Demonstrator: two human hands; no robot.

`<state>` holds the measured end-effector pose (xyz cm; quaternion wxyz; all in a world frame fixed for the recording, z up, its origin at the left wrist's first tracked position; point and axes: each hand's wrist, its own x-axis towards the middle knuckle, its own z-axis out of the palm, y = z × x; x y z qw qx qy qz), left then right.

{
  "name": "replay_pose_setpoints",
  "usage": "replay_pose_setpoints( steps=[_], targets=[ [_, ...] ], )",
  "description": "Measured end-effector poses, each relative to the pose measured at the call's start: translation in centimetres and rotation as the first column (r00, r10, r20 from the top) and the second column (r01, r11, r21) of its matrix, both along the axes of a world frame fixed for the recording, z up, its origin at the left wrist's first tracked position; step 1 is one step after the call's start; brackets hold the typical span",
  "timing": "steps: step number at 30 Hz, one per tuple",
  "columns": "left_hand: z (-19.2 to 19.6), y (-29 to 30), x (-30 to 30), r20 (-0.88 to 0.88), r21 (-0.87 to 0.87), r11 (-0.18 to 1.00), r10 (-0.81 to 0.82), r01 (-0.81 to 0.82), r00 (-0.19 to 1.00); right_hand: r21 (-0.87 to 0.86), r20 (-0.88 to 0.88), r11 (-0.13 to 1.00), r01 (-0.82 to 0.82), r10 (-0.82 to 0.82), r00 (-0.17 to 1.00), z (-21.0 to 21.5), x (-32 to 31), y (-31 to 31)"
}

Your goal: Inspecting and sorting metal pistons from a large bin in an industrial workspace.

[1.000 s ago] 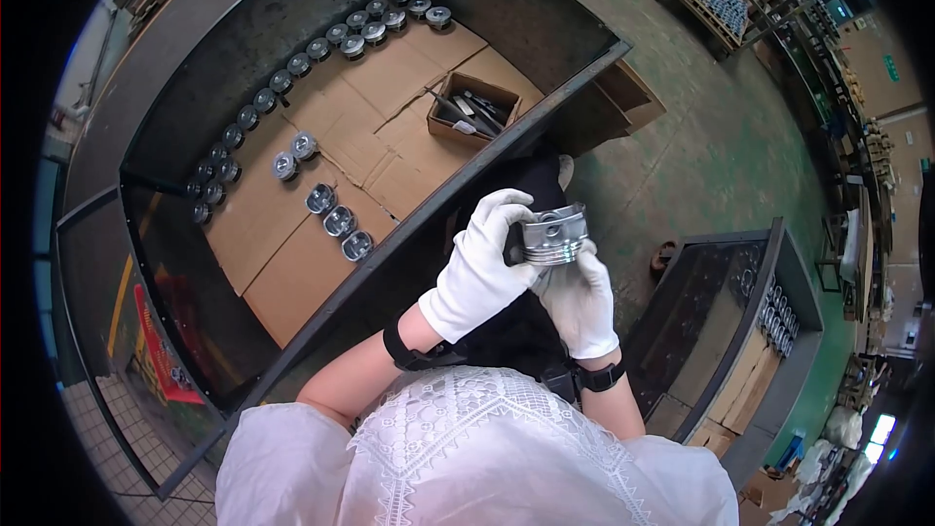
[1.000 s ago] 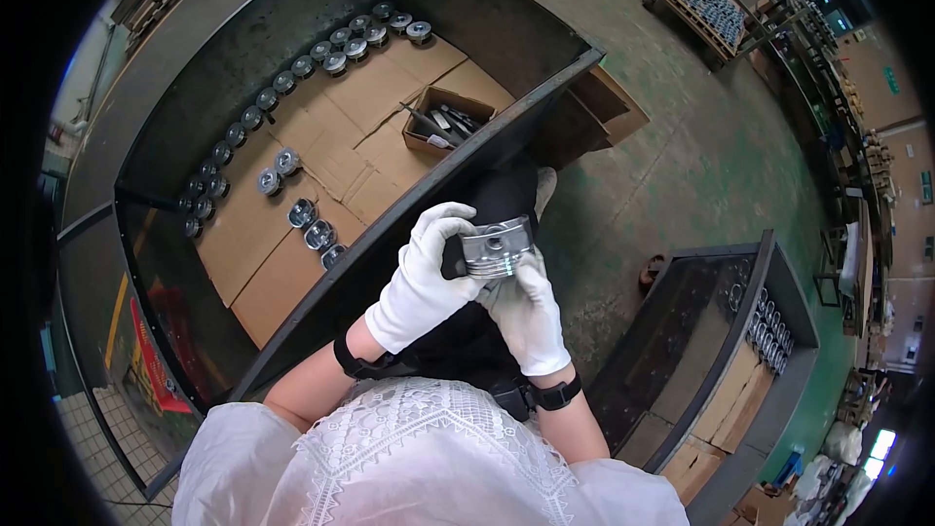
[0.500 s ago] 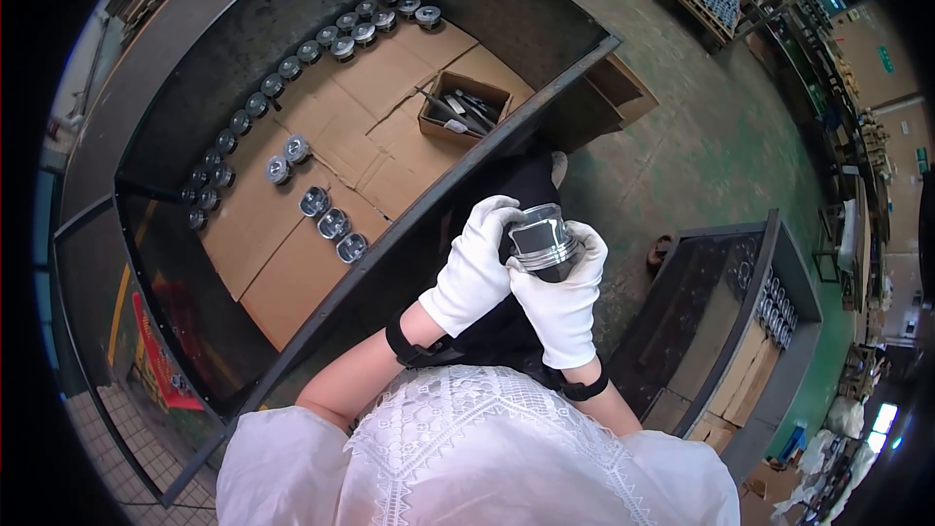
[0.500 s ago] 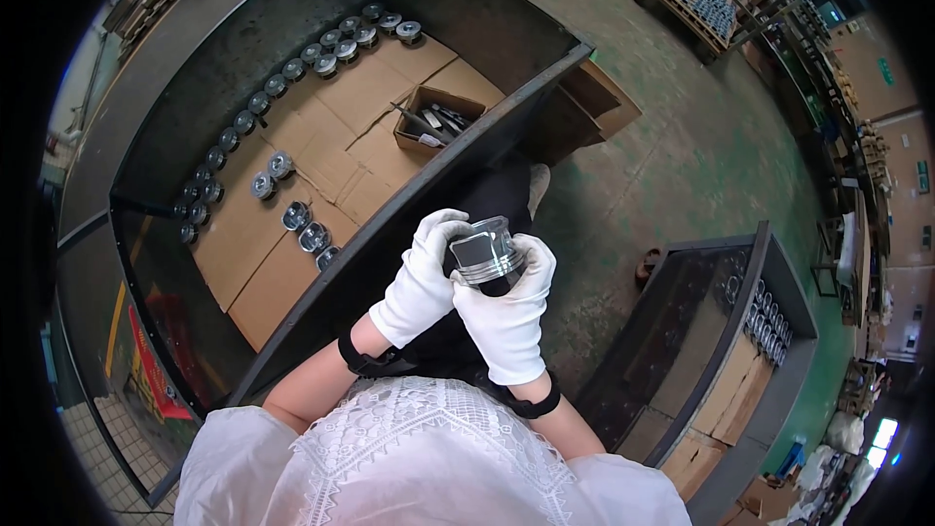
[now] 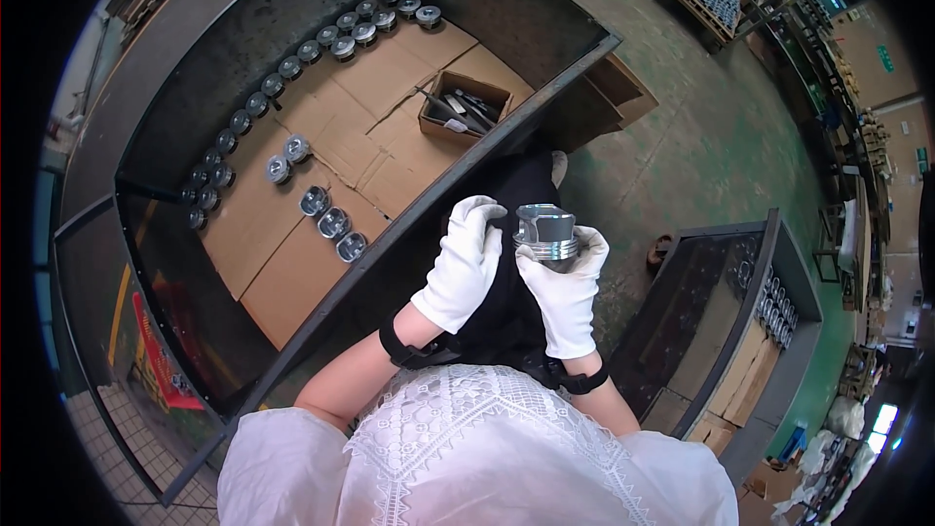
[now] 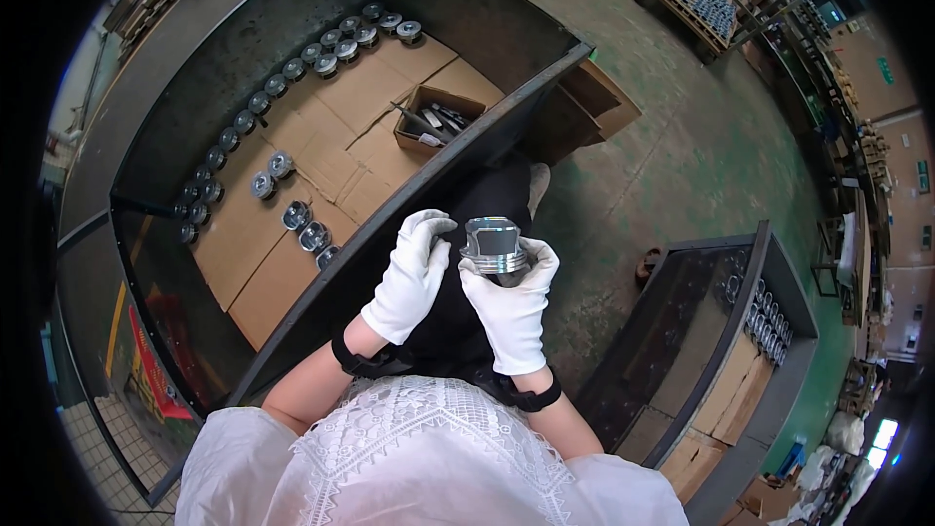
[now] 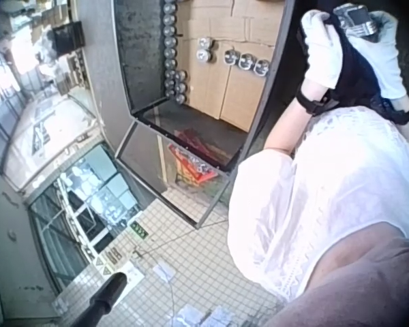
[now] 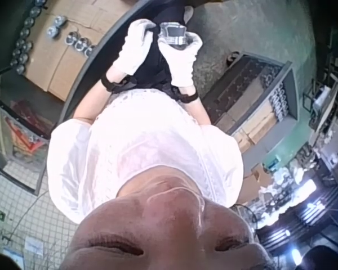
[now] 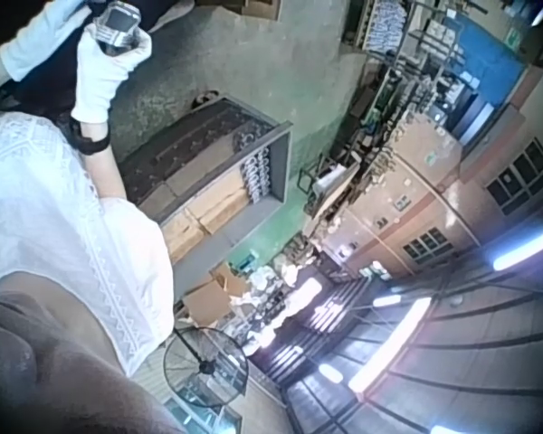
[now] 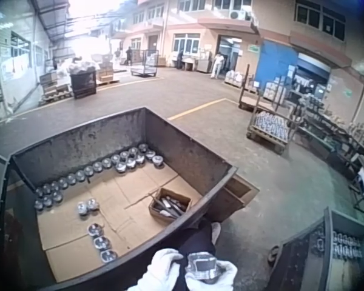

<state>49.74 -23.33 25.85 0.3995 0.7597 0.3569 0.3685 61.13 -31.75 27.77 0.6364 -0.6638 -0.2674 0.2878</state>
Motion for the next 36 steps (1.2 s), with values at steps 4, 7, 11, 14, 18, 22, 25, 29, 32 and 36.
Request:
replay_pose_setpoints(
  steps=[4, 7, 11, 14, 18, 22, 25, 29, 32, 36],
  targets=[
    [-0.5, -0.1, 0.1, 0.017, -0.065, 0.998, -0.005, 0.006, 1.0, -0.014, -0.024, 1.0, -0.011, 0.011, 1.0, -0.8, 0.3, -0.4],
    [0.4, -0.4, 0.1, 0.026, -0.144, 0.989, -0.004, 0.008, 1.0, 0.242, -0.574, 0.962, -0.128, 0.248, 0.781, 0.9, 0.5, -0.8],
    [3.5, -1.2, 1.0, 0.074, -0.238, 0.971, -0.01, 0.028, 0.997, 0.38, -0.901, 0.924, 0.035, 0.361, 0.241, 1.2, 1.7, -0.9],
    [4.9, -1.9, 1.7, 0.093, 0.05, 0.998, -0.034, 0.03, 0.995, 0.388, -0.87, 0.922, -0.012, 0.371, 0.326, 1.0, 2.1, -0.9],
    [5.6, -2.5, 2.4, 0.105, 0.122, 0.992, -0.04, 0.027, 0.994, 0.441, -0.882, 0.896, 0.043, 0.424, 0.208, 0.2, 2.3, -1.2],
    [6.0, -2.6, 2.4, 0.099, 0.154, 0.988, -0.023, 0.007, 0.995, 0.469, -0.871, 0.883, 0.026, 0.457, 0.181, -1.6, 2.1, -2.1],
    [5.8, -2.3, 1.7, 0.063, 0.173, 0.985, 0.016, -0.027, 0.998, 0.404, -0.897, 0.915, -0.01, 0.399, 0.192, -1.4, 1.2, -1.8],
    [6.3, -1.8, 0.5, 0.038, 0.21, 0.973, 0.088, -0.094, 0.995, 0.338, -0.861, 0.936, -0.097, 0.349, 0.371, -2.2, -0.1, -0.9],
    [6.9, -1.2, -0.8, 0.029, 0.269, 0.951, 0.15, -0.152, 0.988, 0.386, -0.881, 0.916, -0.114, 0.402, 0.25, -2.2, -1.1, 0.7],
    [7.7, -0.6, -4.5, -0.045, 0.29, 0.928, 0.258, -0.235, 0.965, 0.386, -0.882, 0.893, -0.232, 0.431, 0.19, 1.8, -3.5, 4.8]
  ],
)
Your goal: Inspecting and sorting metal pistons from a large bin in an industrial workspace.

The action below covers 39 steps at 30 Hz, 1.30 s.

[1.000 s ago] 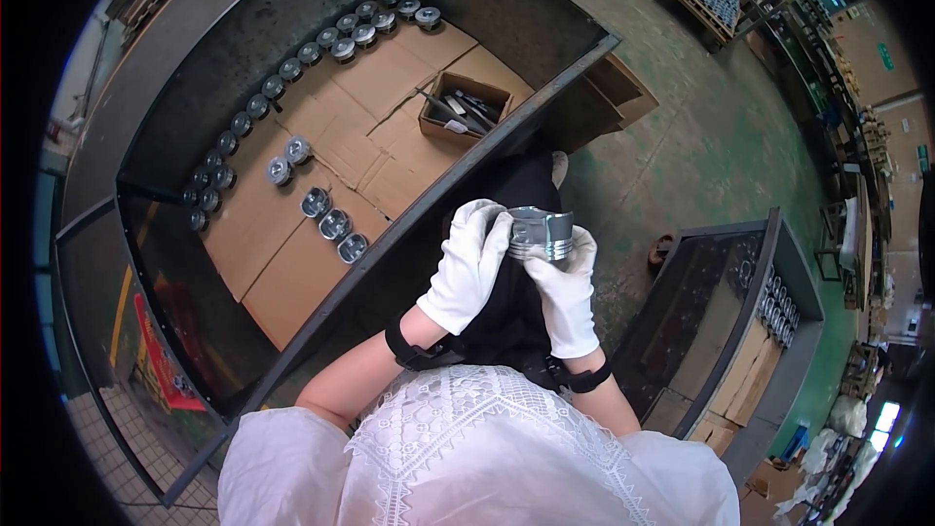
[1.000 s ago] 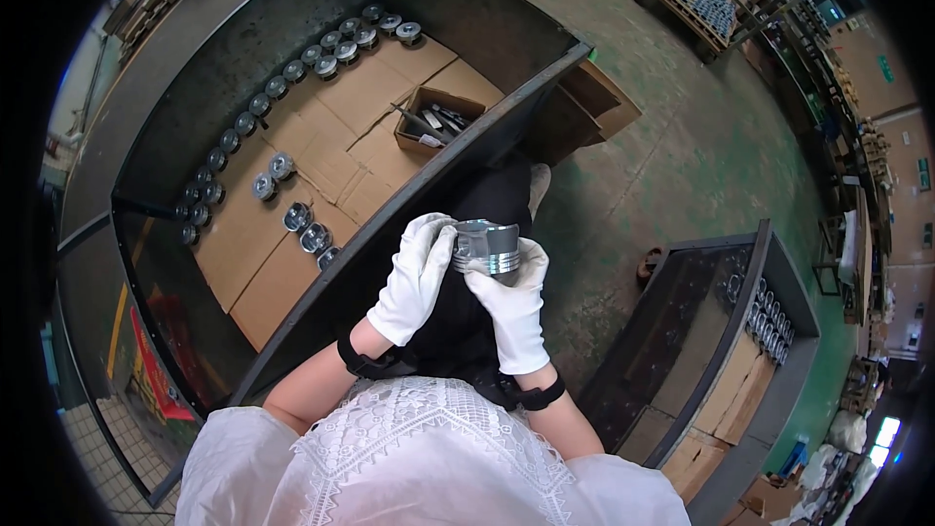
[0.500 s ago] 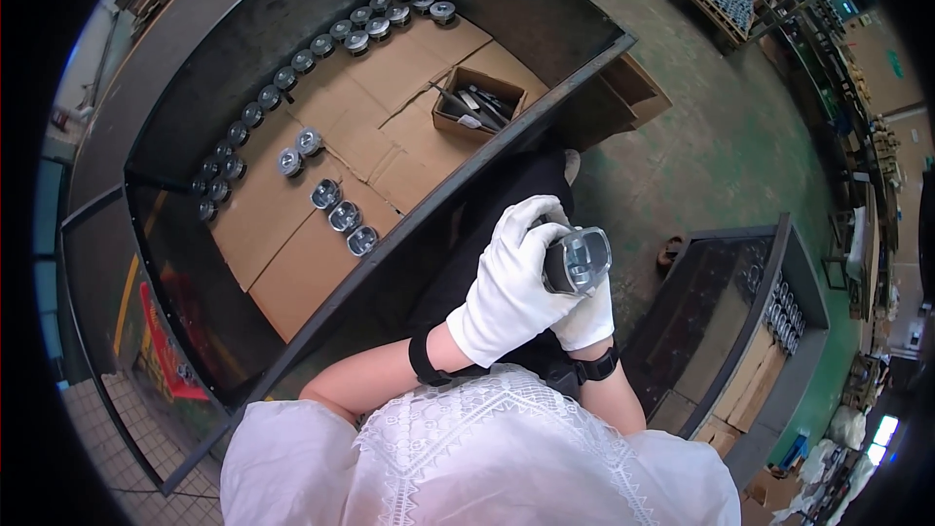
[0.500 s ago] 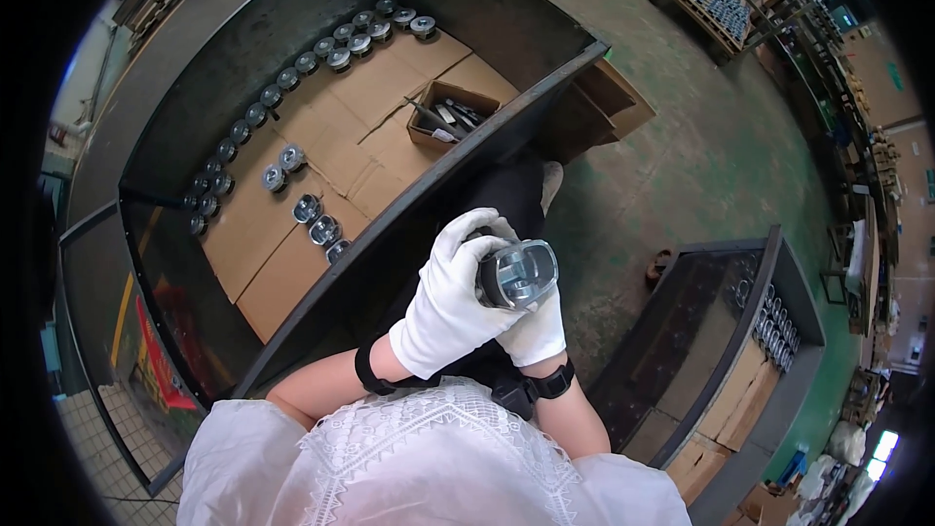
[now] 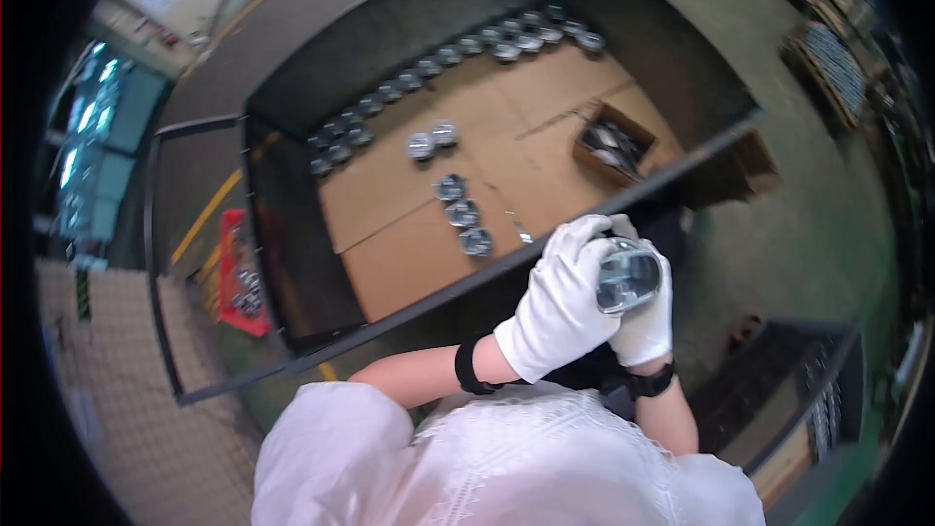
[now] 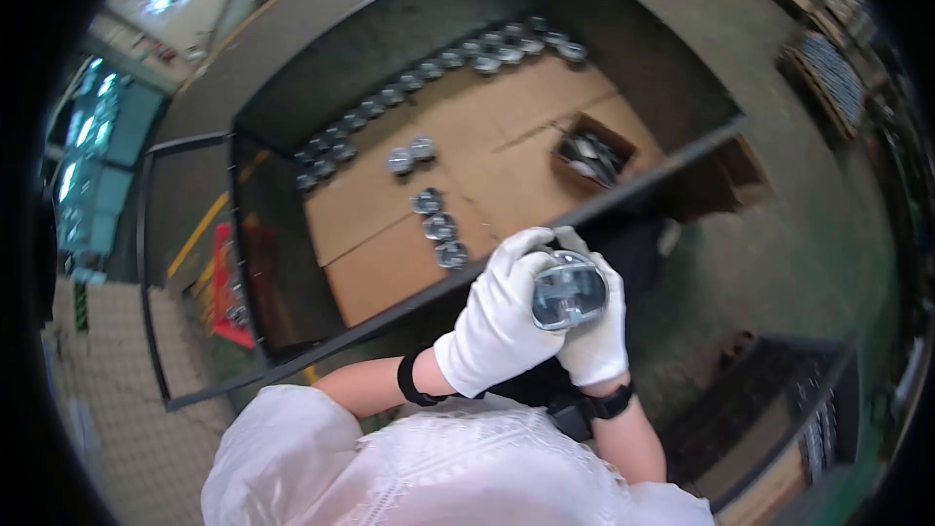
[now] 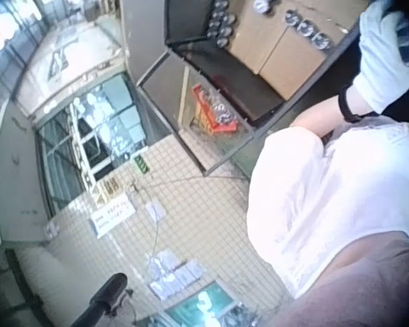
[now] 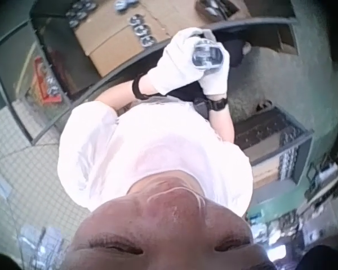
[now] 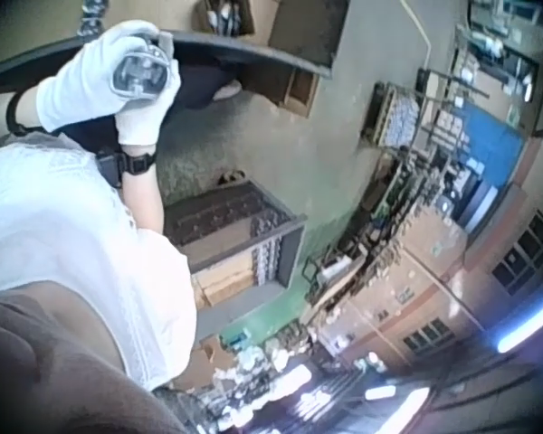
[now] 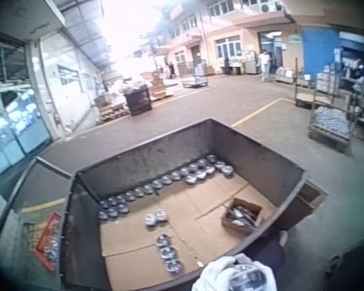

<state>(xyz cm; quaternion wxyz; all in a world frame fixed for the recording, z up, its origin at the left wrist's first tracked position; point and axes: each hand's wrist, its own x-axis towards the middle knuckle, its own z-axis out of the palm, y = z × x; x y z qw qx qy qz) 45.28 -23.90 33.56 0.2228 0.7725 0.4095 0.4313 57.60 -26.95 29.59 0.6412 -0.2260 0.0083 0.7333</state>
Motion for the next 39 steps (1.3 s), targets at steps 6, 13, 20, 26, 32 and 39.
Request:
replay_pose_setpoints(
  steps=[6, 13, 20, 26, 32, 39],
  targets=[
    [3.0, 3.2, -10.8, -0.148, -0.131, 0.99, 0.026, -0.045, 0.989, 0.075, 0.634, 0.934, -0.349, 0.226, 0.74, 2.4, -3.4, 3.5],
    [-0.1, 15.6, -26.9, -0.506, -0.45, 0.714, 0.292, -0.537, 0.812, 0.206, 0.964, 0.943, -0.261, -0.241, -0.111, -1.3, -1.9, 8.4],
    [-19.8, 25.5, -33.6, -0.757, -0.561, 0.508, 0.004, -0.654, 0.653, 0.268, 0.818, 0.932, -0.245, -0.354, -0.454, -4.3, -2.6, 11.4],
    [-40.9, 15.8, -42.2, -0.702, -0.529, 0.591, 0.099, -0.609, 0.706, 0.32, 0.689, 0.886, -0.335, -0.46, -0.56, -3.1, -3.6, 12.2],
    [-34.7, 9.9, -27.7, -0.714, -0.615, 0.643, -0.211, -0.456, 0.667, 0.225, 0.665, 0.926, -0.302, -0.373, -0.647, -4.2, -4.0, 12.7],
    [-32.3, 16.7, -28.5, -0.628, -0.757, 0.418, -0.253, -0.503, 0.736, 0.24, 0.67, 0.922, -0.303, -0.383, -0.635, -4.3, -3.8, 13.1]
  ],
)
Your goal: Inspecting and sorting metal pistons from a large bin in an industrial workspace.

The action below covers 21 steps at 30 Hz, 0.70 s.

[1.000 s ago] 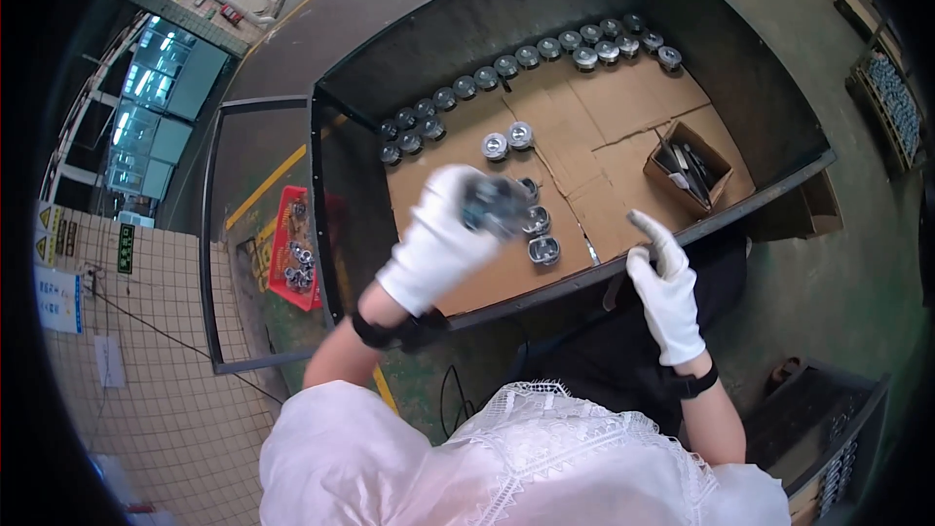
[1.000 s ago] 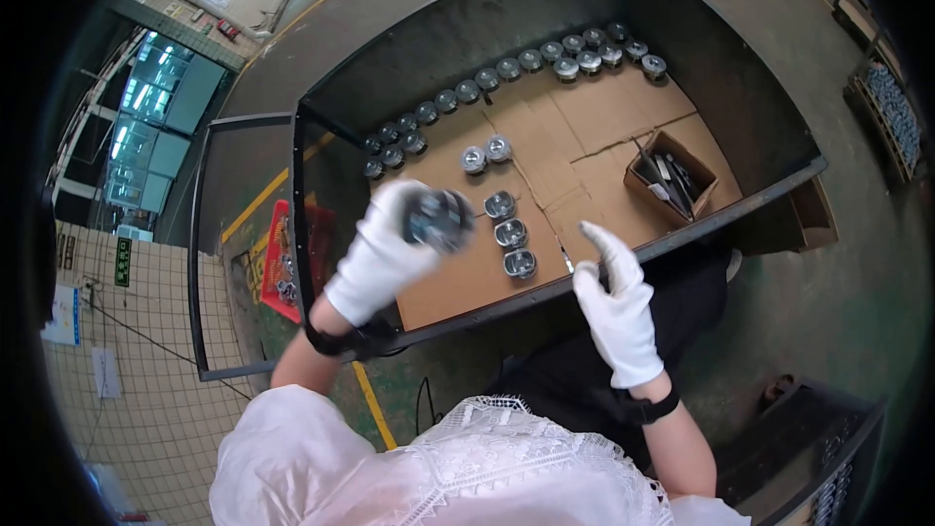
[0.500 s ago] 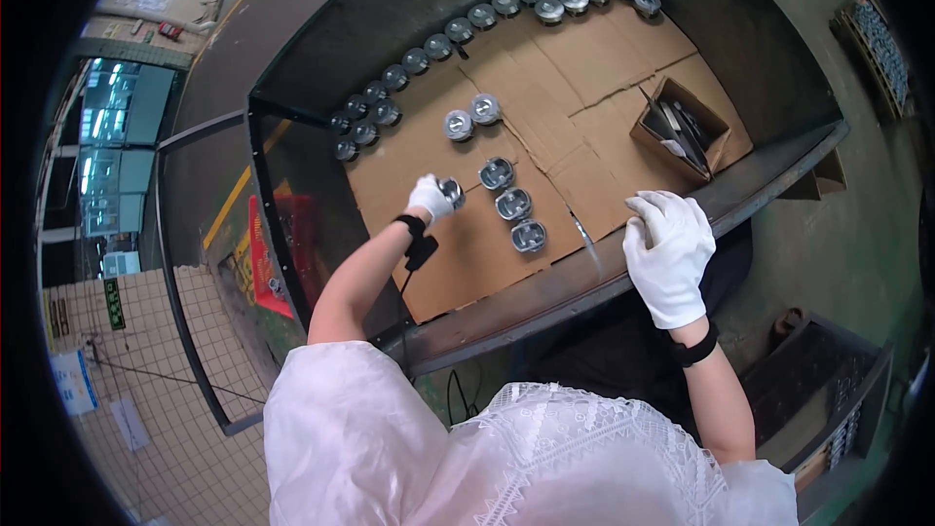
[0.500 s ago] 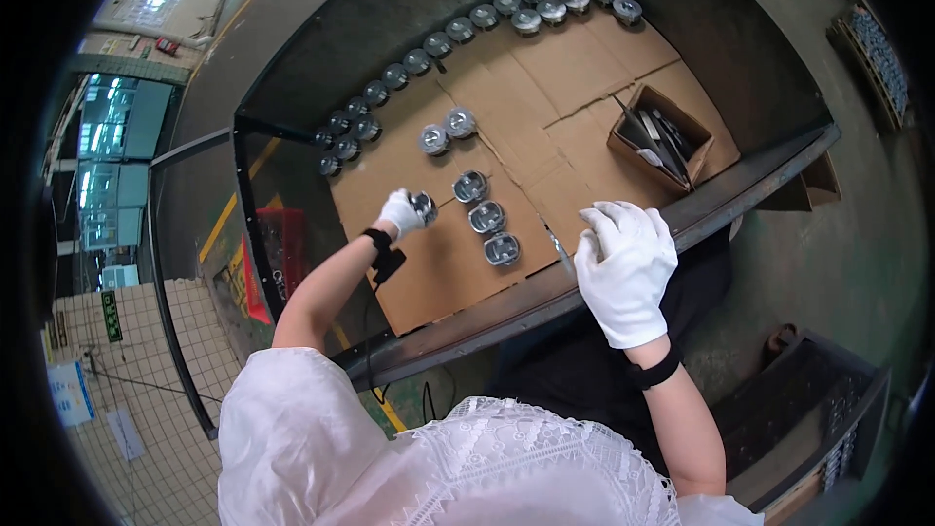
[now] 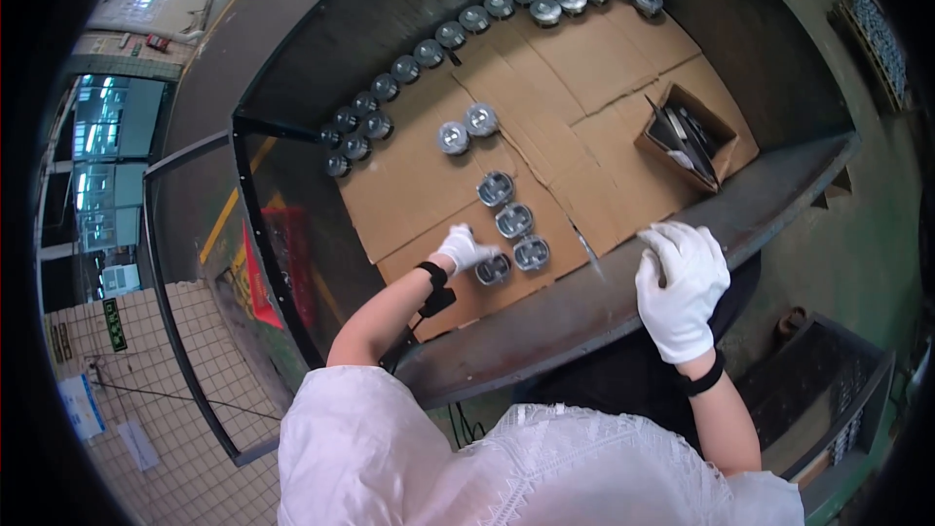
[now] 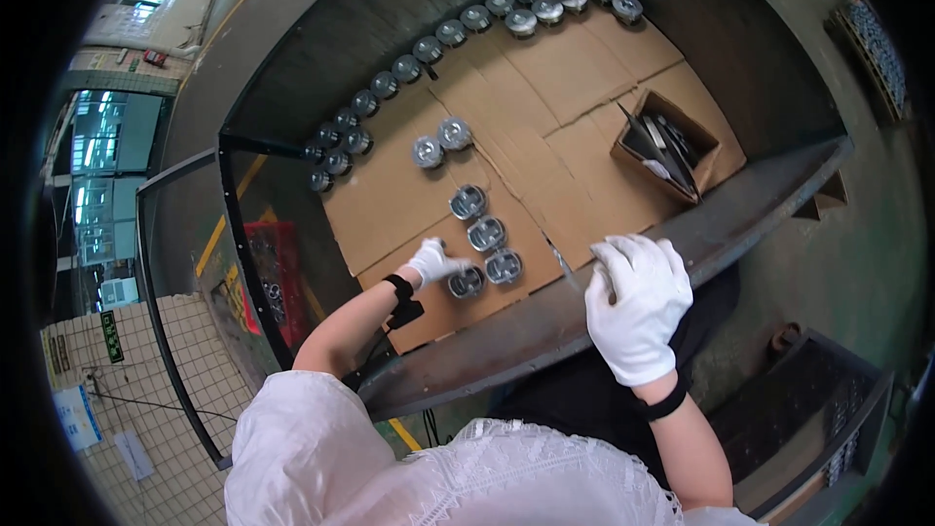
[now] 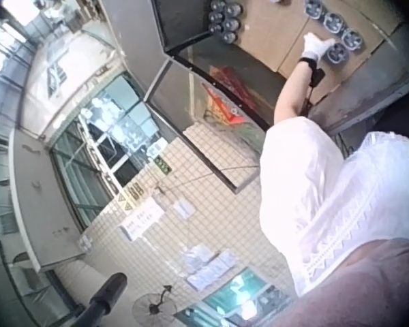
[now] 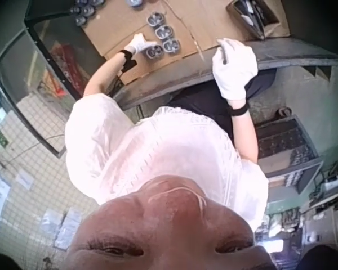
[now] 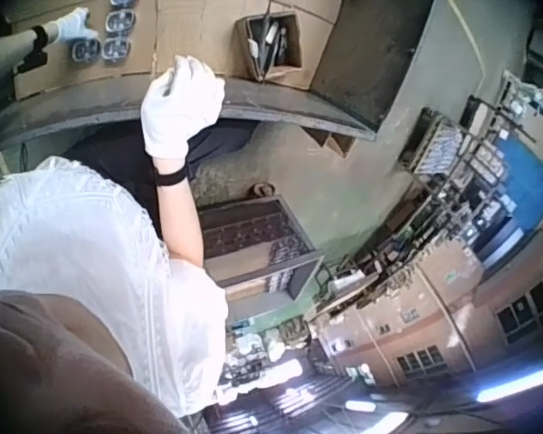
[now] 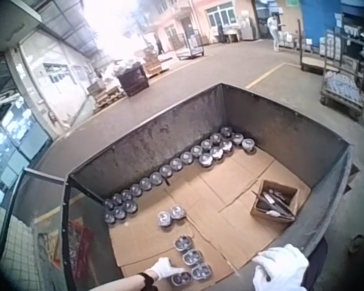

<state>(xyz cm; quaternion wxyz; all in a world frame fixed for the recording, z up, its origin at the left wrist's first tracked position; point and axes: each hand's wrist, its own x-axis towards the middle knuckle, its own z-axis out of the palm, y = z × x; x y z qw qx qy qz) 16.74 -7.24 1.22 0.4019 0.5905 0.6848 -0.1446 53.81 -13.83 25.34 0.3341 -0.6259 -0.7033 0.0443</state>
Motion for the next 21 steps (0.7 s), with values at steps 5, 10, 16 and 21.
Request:
replay_pose_setpoints(
  steps=[5, 10, 16, 21],
  targets=[
    [4.3, 12.4, -4.0, -0.311, 0.195, 0.98, 0.098, -0.037, 0.945, -0.054, 0.034, 0.999, -0.001, 0.003, 0.999, 0.7, -0.4, 0.0],
    [1.3, 17.2, -2.3, -0.299, 0.386, 0.89, -0.127, 0.241, 0.946, -0.028, 0.087, 0.999, 0.033, -0.031, 0.996, 1.2, 0.0, -1.1],
    [-2.3, 18.5, -0.1, -0.202, 0.397, 0.911, 0.206, -0.112, 0.957, 0.003, 0.036, 1.0, -0.024, 0.024, 0.999, 3.8, -0.8, -1.1],
    [-3.1, 17.1, -0.6, -0.218, 0.364, 0.89, 0.369, -0.275, 0.904, 0.059, 0.098, 0.998, -0.02, 0.014, 0.995, 1.6, -1.2, -0.3]
  ],
)
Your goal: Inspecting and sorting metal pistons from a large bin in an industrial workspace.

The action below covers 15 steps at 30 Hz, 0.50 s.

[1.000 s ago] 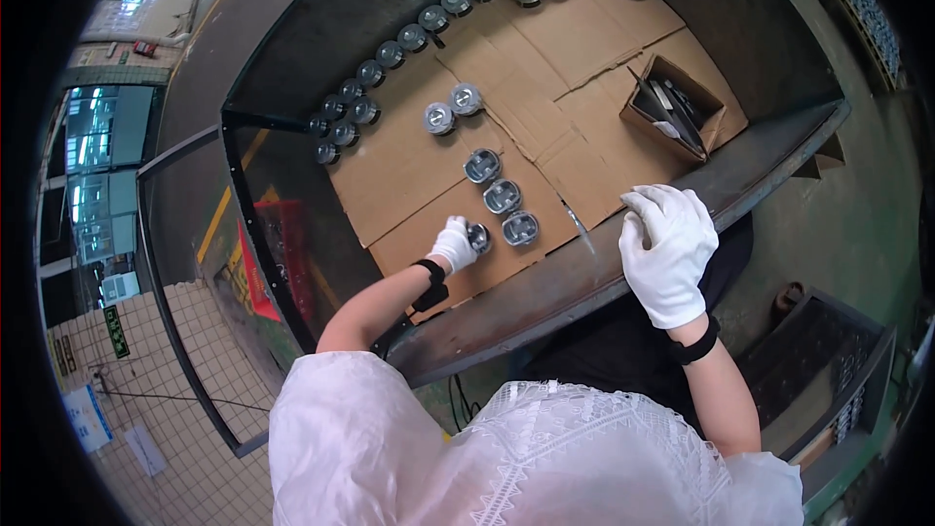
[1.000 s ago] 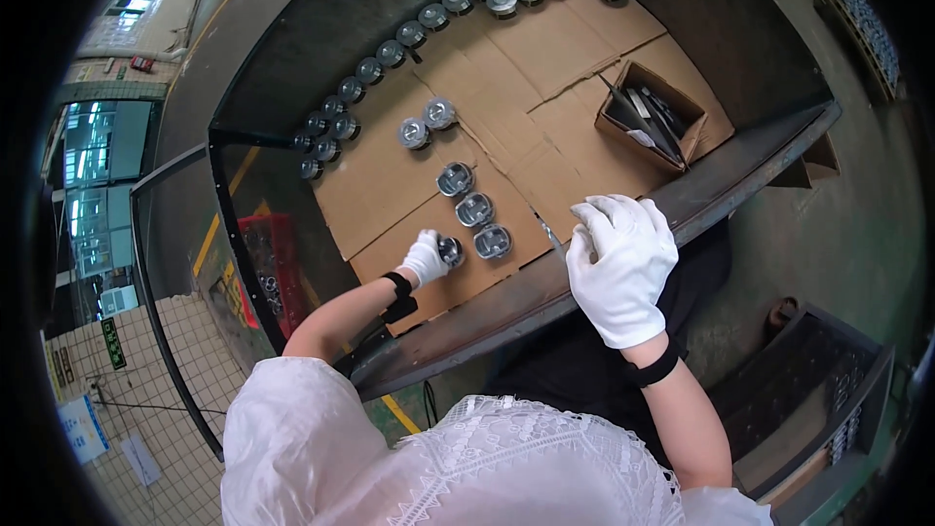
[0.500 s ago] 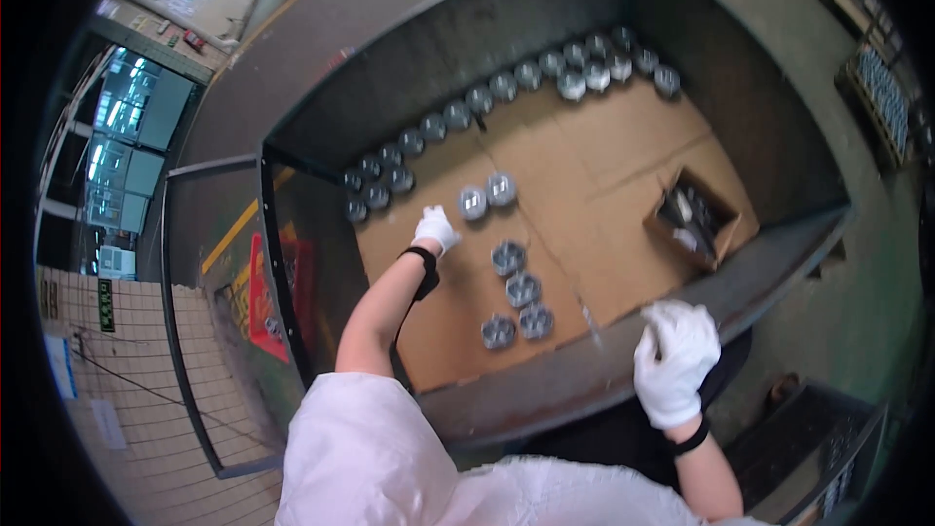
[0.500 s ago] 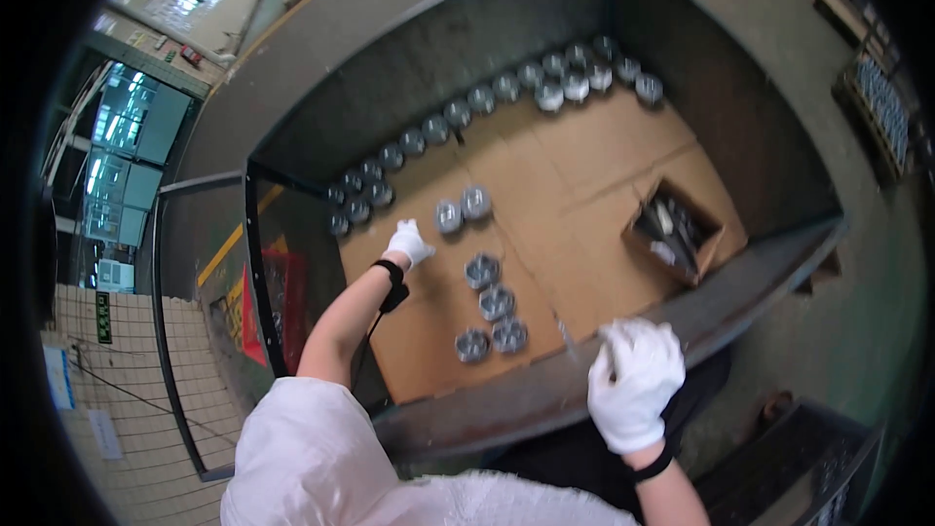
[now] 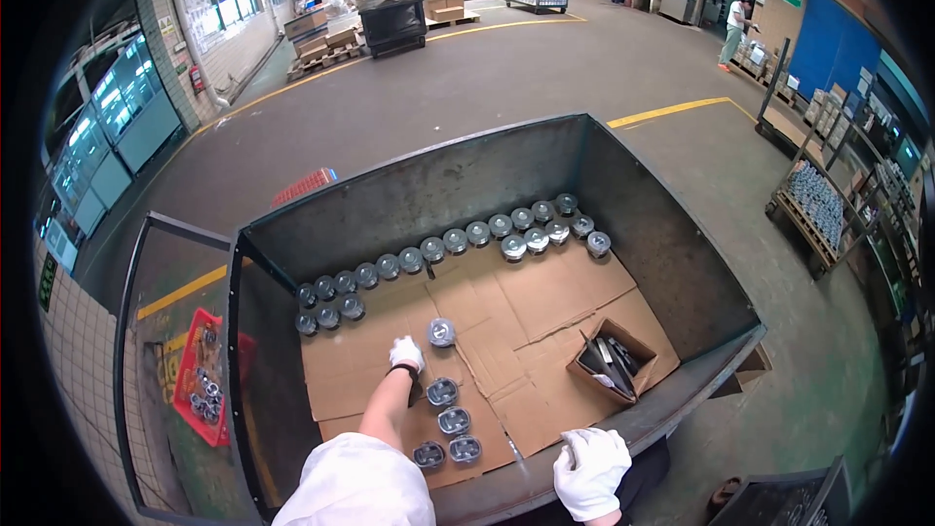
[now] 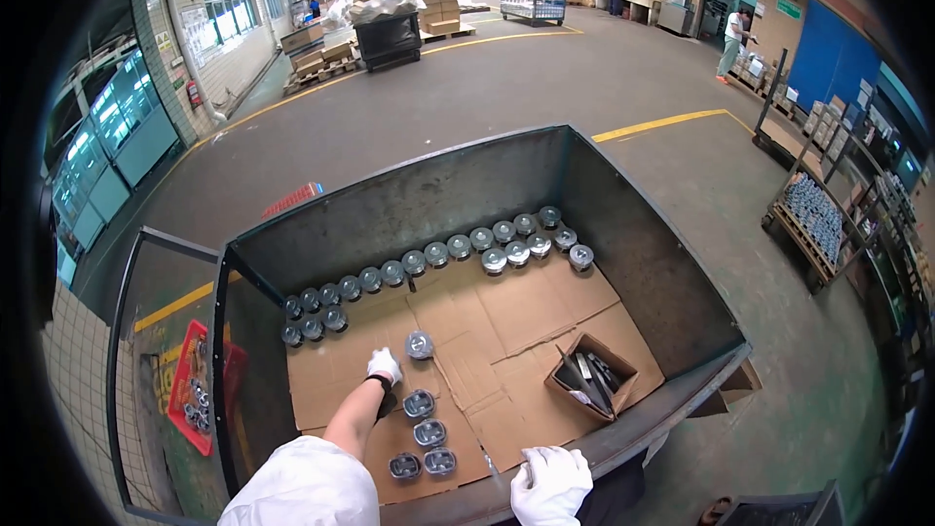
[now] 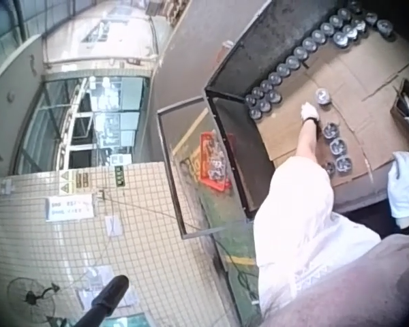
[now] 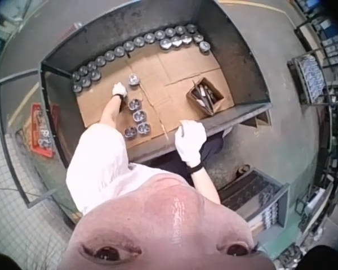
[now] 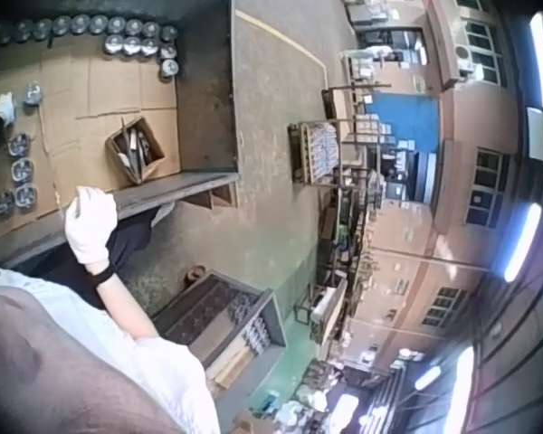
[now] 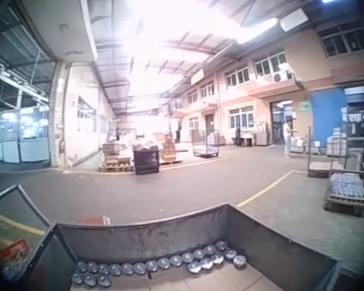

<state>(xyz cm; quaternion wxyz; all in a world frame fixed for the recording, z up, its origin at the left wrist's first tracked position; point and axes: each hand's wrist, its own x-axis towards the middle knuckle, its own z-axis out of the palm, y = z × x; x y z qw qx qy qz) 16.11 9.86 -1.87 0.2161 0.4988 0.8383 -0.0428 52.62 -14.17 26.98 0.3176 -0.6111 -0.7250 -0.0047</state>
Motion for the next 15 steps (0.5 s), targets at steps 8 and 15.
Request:
replay_pose_setpoints(
  steps=[8, 15],
  targets=[
    [6.0, -9.3, -1.9, 0.002, -0.166, 0.92, -0.359, 0.354, 0.933, 0.054, -0.02, 0.999, -0.003, 0.004, 1.0, -1.6, 1.6, -1.3],
    [31.0, -21.1, 8.2, 0.987, -0.044, 0.994, 0.028, 0.101, 0.157, 0.142, -0.253, 0.979, -0.143, 0.175, 0.951, -1.5, 1.6, -4.0]
  ],
)
